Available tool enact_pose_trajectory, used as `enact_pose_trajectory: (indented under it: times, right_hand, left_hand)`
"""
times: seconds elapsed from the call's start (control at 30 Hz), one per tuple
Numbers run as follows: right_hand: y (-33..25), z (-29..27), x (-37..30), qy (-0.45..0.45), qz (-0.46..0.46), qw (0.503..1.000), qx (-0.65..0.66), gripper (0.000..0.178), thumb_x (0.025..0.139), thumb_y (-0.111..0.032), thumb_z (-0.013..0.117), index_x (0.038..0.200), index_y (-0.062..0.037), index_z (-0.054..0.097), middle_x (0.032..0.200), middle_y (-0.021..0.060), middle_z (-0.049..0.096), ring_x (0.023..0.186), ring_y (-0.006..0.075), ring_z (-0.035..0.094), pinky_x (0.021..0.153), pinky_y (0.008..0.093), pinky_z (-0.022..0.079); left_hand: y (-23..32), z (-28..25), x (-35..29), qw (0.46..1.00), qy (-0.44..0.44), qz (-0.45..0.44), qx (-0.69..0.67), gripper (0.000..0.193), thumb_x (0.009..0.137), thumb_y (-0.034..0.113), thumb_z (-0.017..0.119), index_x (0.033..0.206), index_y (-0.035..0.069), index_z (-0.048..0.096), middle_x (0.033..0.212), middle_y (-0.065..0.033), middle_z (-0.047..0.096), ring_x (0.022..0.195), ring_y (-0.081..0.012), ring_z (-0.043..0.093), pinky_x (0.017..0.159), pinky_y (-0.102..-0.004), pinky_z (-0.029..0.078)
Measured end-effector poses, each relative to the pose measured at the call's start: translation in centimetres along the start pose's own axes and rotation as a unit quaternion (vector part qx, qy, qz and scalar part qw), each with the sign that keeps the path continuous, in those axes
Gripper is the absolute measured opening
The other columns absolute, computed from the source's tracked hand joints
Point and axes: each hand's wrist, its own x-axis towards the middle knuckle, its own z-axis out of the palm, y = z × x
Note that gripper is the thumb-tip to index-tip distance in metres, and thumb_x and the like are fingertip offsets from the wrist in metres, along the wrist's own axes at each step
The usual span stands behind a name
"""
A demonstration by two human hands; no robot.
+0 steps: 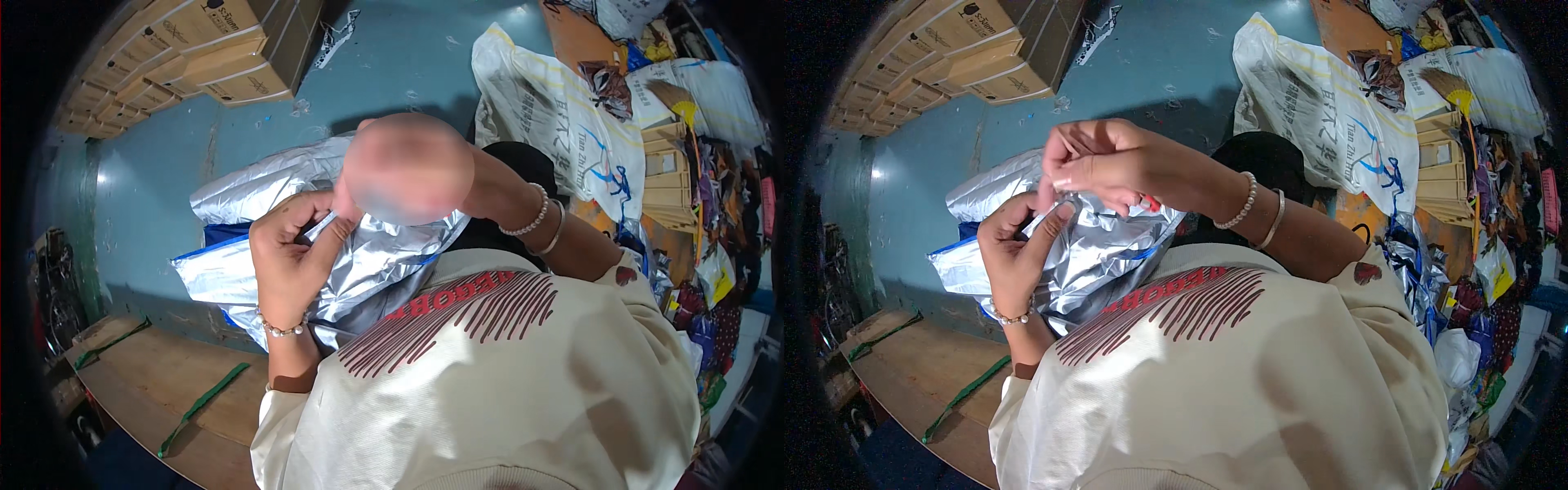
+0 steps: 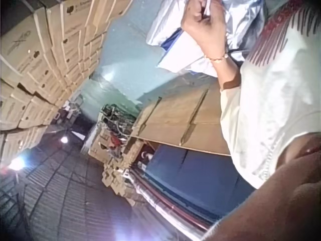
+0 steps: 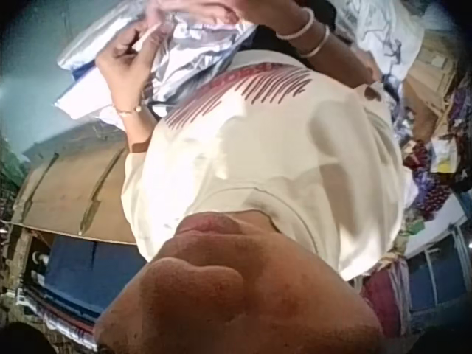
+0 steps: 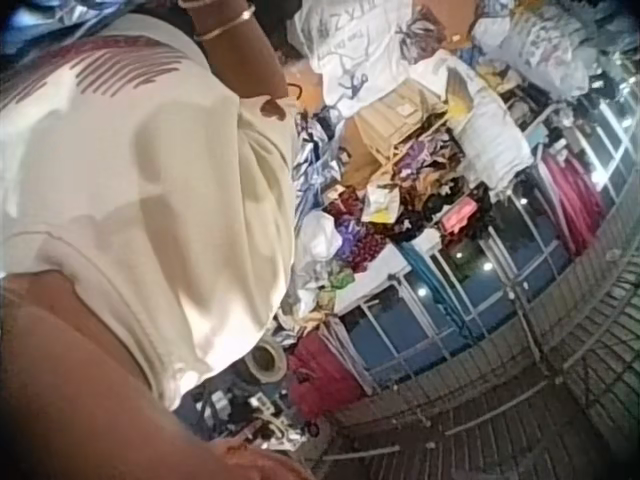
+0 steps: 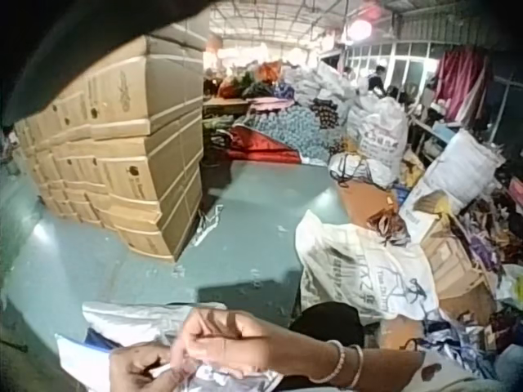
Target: Labeling and preparing silver foil bags for shipping or storage.
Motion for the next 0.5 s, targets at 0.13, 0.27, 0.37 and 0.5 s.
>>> enact_pose_trajectory:
  times: [0.13,0.27,0.37,0.5]
  right_hand:
    - [0.4,-0.8,0.2,0.028,-0.001,0.999,0.019,0.006,0.088,-0.006,0.054,0.092,-0.0014,0.053,0.074,0.0017,0.054,0.052,0.0065,0.036,0.049,0.0248,0.033]
    - [-0.3,-0.5,-0.2,0.033,-0.052,0.976,-0.209,0.009,0.086,-0.006,0.056,0.092,-0.0008,0.052,0.073,0.0020,0.053,0.050,0.0085,0.038,0.049,0.0253,0.035]
    - [-0.4,-0.2,-0.5,0.028,-0.102,0.896,-0.431,0.012,0.084,-0.006,0.058,0.092,-0.0007,0.051,0.072,0.0027,0.052,0.049,0.0106,0.040,0.049,0.0260,0.036]
    - [2.3,-0.5,-0.4,0.070,-0.334,0.698,-0.630,0.018,0.076,-0.005,0.062,0.090,-0.0027,0.051,0.069,0.0034,0.051,0.048,0.0173,0.041,0.050,0.0288,0.037]
  left_hand:
    - [0.0,0.0,-0.1,1.000,0.000,-0.014,-0.002,0.014,0.071,-0.003,0.075,0.084,-0.002,0.070,0.071,-0.0033,0.063,0.059,-0.0102,0.047,0.054,-0.0211,0.036]
    - [-0.1,0.0,-0.2,1.000,-0.001,-0.021,-0.006,0.014,0.071,-0.003,0.074,0.084,-0.002,0.070,0.072,-0.0034,0.063,0.059,-0.0104,0.047,0.054,-0.0212,0.036]
    - [-0.1,0.1,-0.2,1.000,-0.003,-0.021,-0.008,0.014,0.071,-0.003,0.074,0.084,-0.002,0.070,0.072,-0.0035,0.063,0.059,-0.0106,0.047,0.054,-0.0213,0.037]
    - [-0.2,0.5,-0.1,0.999,-0.003,0.034,0.000,0.014,0.071,-0.003,0.074,0.085,-0.003,0.070,0.072,-0.0038,0.064,0.059,-0.0110,0.047,0.054,-0.0213,0.037]
